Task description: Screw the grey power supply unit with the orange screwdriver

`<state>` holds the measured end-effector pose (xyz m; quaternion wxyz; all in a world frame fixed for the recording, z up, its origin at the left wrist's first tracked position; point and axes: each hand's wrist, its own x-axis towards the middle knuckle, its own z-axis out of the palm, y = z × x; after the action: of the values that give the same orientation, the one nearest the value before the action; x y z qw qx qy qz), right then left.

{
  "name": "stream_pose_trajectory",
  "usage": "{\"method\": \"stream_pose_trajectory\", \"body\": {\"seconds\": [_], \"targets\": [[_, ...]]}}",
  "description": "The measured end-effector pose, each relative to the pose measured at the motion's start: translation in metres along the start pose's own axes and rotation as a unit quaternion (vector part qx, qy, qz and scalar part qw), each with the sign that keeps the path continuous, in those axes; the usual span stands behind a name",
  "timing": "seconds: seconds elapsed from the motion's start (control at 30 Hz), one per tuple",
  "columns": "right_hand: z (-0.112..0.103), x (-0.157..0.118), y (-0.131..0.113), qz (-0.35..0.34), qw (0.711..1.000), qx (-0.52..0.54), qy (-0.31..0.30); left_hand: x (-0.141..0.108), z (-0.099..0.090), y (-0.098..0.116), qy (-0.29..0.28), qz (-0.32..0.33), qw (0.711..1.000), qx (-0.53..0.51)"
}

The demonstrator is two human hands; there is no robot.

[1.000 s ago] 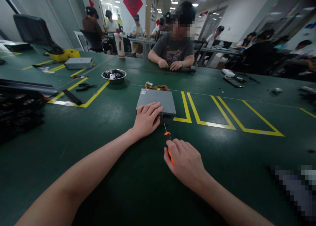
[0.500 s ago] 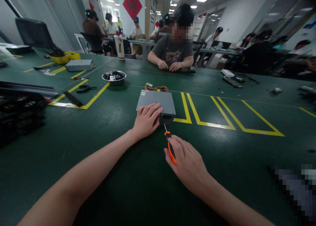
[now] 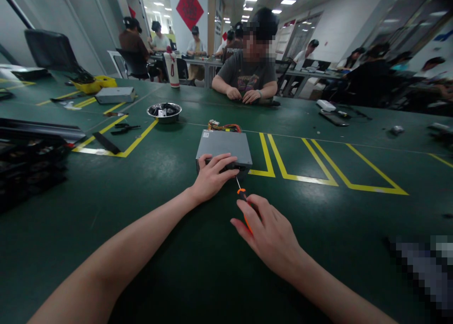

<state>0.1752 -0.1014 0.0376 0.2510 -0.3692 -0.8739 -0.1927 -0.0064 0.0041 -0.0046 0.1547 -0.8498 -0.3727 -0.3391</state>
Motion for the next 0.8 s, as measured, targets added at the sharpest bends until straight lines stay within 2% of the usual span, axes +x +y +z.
{"method": "stream_pose_trajectory", "body": {"seconds": [0.17,0.33,0.47,0.6,0.7,0.8], "targets": [[0.000,-0.004,-0.001,-0.059,0.996,0.035,0.055,0.001,0.000,0.002,-0.003,-0.026,1.000,-0.008],[0.008,-0.004,0.002,-0.106,0.991,0.064,0.043,0.004,-0.006,0.003,-0.003,-0.065,0.998,-0.006],[0.017,-0.005,0.006,-0.090,0.993,0.068,0.045,0.006,-0.009,0.002,-0.011,-0.066,0.998,0.018],[0.021,-0.007,0.012,-0.121,0.985,0.103,0.074,0.006,-0.008,0.002,-0.002,-0.066,0.998,0.023],[0.022,-0.006,0.014,-0.087,0.982,0.139,0.093,0.006,-0.007,0.003,0.004,-0.081,0.997,0.013],[0.021,-0.006,0.015,-0.074,0.983,0.130,0.110,0.007,-0.007,0.002,0.004,-0.094,0.996,-0.004]]}}
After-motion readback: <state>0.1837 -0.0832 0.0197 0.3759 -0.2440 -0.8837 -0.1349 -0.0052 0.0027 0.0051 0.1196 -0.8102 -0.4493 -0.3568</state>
